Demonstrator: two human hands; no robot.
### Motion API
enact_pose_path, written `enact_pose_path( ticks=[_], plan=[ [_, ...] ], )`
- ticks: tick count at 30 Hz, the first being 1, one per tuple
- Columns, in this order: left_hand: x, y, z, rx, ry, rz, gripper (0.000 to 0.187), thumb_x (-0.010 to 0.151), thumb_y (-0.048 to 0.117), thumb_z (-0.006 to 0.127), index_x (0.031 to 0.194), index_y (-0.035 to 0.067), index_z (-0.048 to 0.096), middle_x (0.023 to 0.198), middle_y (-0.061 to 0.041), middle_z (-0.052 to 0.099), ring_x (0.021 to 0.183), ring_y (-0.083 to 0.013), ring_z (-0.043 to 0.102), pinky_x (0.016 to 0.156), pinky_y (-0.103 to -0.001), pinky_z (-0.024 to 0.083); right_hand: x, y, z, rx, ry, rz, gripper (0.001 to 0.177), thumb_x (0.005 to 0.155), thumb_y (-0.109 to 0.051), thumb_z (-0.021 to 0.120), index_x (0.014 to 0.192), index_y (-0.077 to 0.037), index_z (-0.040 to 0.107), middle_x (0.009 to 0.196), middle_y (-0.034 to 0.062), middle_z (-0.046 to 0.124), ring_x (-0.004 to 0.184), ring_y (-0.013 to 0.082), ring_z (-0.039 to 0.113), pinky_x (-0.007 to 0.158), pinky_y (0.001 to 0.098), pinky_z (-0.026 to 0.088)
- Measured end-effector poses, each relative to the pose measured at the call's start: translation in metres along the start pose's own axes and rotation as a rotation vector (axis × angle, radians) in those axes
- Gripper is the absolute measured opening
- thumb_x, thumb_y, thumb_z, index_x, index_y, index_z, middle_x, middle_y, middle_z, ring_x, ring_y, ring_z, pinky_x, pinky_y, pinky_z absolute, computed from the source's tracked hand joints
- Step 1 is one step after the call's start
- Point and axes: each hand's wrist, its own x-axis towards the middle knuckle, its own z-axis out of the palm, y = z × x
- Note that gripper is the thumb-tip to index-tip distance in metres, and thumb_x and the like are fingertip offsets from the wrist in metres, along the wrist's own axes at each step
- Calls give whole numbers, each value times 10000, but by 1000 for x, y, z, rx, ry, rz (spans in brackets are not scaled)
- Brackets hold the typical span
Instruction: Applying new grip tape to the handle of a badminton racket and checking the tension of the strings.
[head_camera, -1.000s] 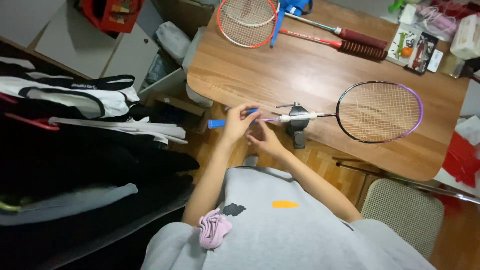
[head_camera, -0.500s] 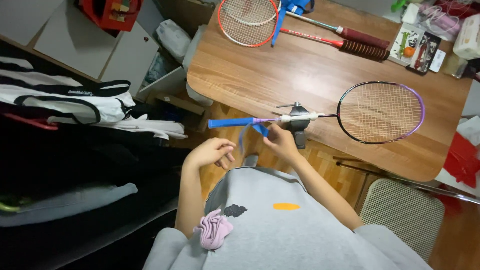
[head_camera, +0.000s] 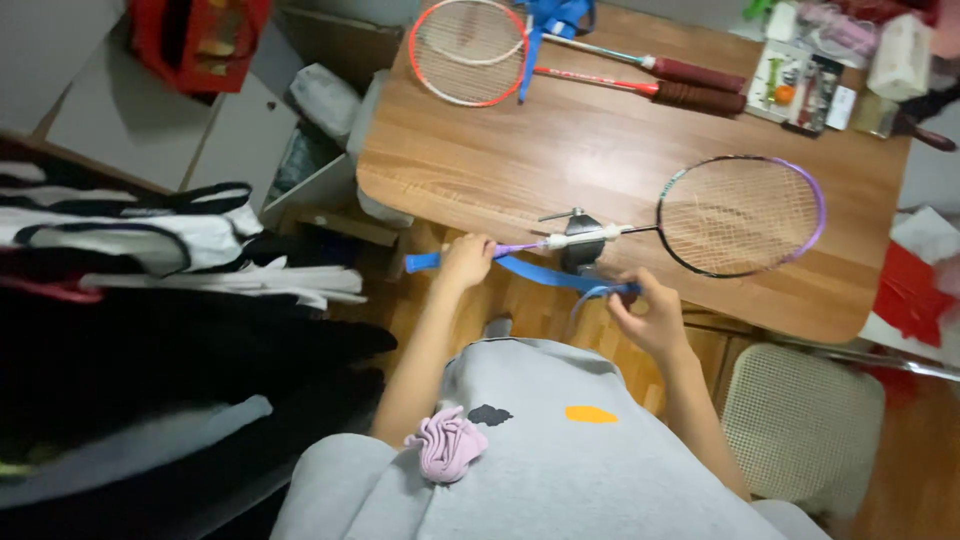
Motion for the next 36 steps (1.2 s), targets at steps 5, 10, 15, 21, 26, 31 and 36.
enact_pose_path(
  ticks=[5, 10, 15, 21, 26, 31, 36],
  plan=[
    [29, -25, 33, 99, -122, -82, 449, 1009, 425, 498, 1284, 89, 611, 1136, -212, 710, 1081, -420, 650, 950, -665, 420, -24, 21, -30, 150, -12, 117, 89, 891, -31, 628, 974, -12, 654, 671, 22, 588, 568, 78, 478, 539, 237, 352],
    [53, -59, 56, -30, -119, -47, 470, 970, 402, 572, 1311, 81, 610, 1150, -217, 701, 1069, -397, 665, 945, -584, 464, -20, 4, -12, 290, -41, -130, 195, 942, -45, 545, 1097, 1, 654, 896, 3, 649, 774, 66, 572, 660, 244, 439],
    [62, -66, 65, -295, -63, -44, 424, 884, 218, 733, 1266, 52, 651, 1053, -186, 764, 968, -291, 751, 868, -388, 581, 1, -18, 38, 55, -156, 226, 150, 957, -168, 627, 1007, -64, 723, 637, 51, 576, 548, 134, 503, 527, 317, 415],
    [18, 7, 5, -461, 257, 183, 447, 774, -13, 762, 1210, 51, 690, 1100, -145, 756, 1027, -257, 735, 900, -365, 578, 30, 7, 107, 13, -143, -114, 272, 944, -200, 700, 1164, -48, 648, 1016, 132, 671, 863, 208, 643, 758, 355, 526],
    [-4, 11, 12, -770, 224, 164, 479, 775, -61, 776, 1225, 21, 636, 1205, -104, 692, 1115, -220, 681, 961, -340, 562, 48, 23, 141, 389, -251, 192, 433, 906, -202, 719, 1299, -74, 590, 1123, 54, 659, 918, 159, 642, 794, 326, 532],
    [-34, 36, -35, -981, 222, 209, 475, 848, -73, 731, 1297, -6, 594, 1296, -104, 656, 1210, -197, 643, 1030, -325, 535, 41, 44, 170, 442, -413, 156, 456, 908, -168, 749, 1326, -55, 606, 1083, 36, 650, 935, 128, 600, 819, 298, 514],
    [-74, 78, -121, -1034, 225, 274, 375, 901, -103, 708, 1263, -34, 637, 1339, -148, 669, 1244, -215, 656, 1055, -325, 529, 32, 17, 163, 400, -425, 43, 419, 907, -169, 794, 1245, -32, 589, 1127, 75, 624, 1033, 150, 602, 896, 320, 527]
  ],
)
